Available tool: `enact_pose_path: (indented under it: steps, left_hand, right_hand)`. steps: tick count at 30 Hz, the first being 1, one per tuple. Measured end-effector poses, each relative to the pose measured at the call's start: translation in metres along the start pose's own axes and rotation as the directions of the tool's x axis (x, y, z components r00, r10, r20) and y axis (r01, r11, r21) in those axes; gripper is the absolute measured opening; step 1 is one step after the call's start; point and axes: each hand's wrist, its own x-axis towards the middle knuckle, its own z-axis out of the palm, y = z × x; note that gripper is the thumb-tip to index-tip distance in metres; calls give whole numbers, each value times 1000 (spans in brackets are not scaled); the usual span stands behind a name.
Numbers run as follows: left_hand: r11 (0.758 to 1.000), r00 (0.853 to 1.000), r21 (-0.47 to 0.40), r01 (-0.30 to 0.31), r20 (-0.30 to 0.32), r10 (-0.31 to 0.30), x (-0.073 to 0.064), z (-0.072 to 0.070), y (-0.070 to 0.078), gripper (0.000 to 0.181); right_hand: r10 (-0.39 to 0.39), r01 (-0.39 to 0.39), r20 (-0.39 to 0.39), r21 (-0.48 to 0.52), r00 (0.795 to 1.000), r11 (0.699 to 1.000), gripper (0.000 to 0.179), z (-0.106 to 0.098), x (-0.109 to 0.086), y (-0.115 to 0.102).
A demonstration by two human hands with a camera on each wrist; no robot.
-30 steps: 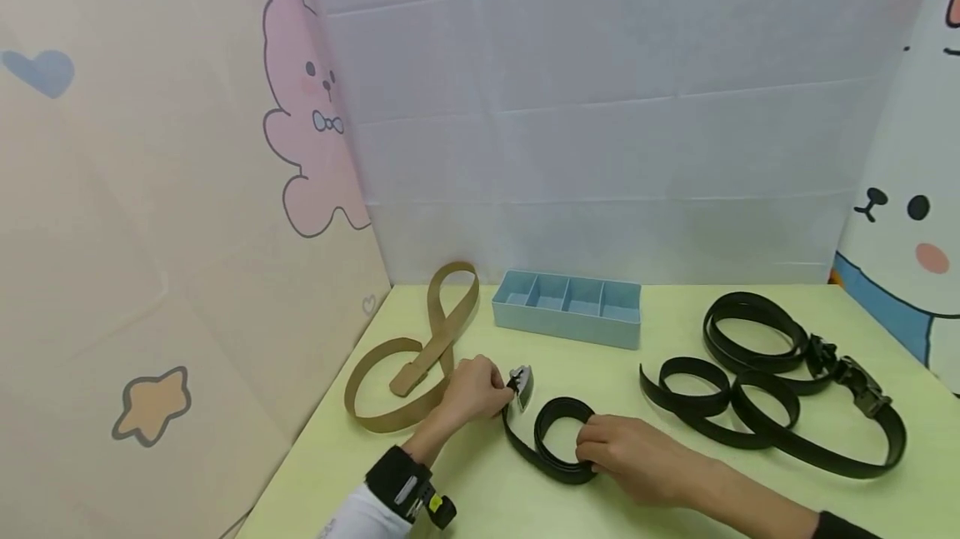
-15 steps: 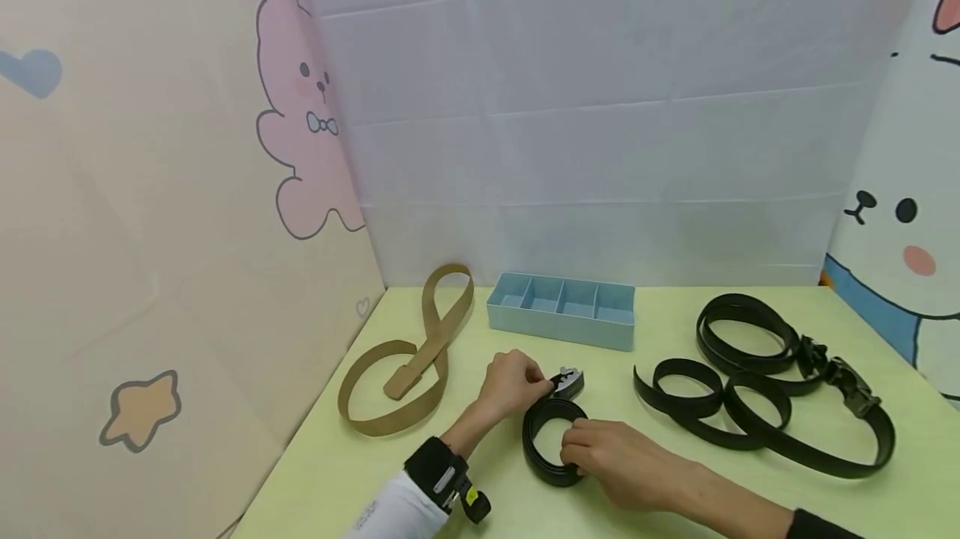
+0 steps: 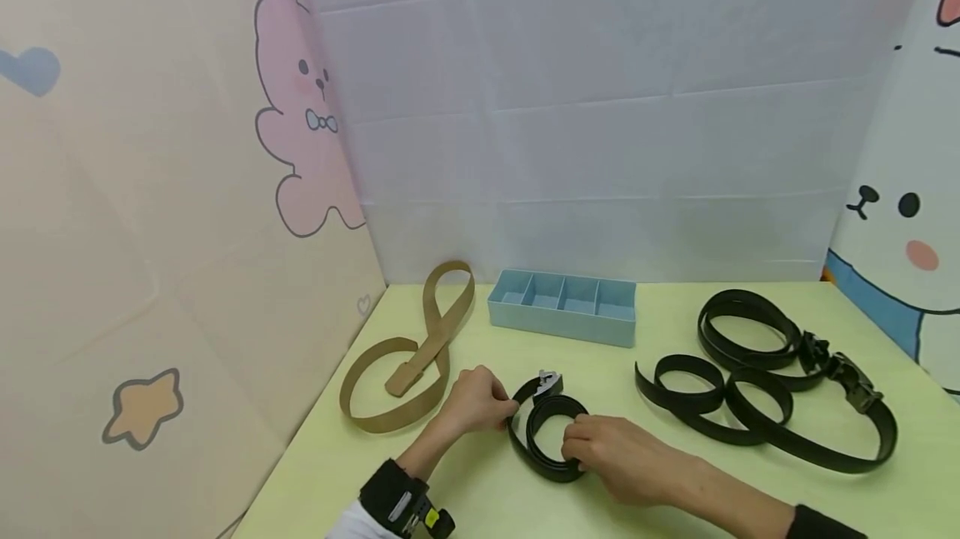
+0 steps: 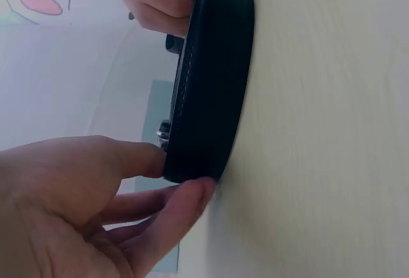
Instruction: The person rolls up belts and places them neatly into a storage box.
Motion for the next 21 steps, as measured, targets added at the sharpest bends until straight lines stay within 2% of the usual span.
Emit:
enact_pose_path:
  steps: [2,4,9,13,17,21]
  left_hand:
    - [1000,1000,0,16,3,-16,0,0,-2,32]
    - [1000,1000,-9,8,-18,-8,2,2,-3,36]
    - [999,996,-17,-35,-88,33,13,17,-3,45]
    - [998,993,-36,-46,-106,42,19,27,3,49]
    - [997,995,-53,-61,-76,57,20,29,11,49]
    - [996,998,-66,-61,-14,60,16,25,19,25]
  right_hand:
    - [3,-3,28,8,1000,1000,33,-1,1,0]
    - [-1,1,45,11,999,1000,32,-2,2,0]
    - [-36,35,40,14,999,999,39,-2,6,0]
    - [-48,49,40,-2,998,999,42,-1,11,-1]
    - [-20,20,62,-2,998,1000,42,-1,14,-2]
    - [26,-28,111,16,993,999,38,-3,14,-3]
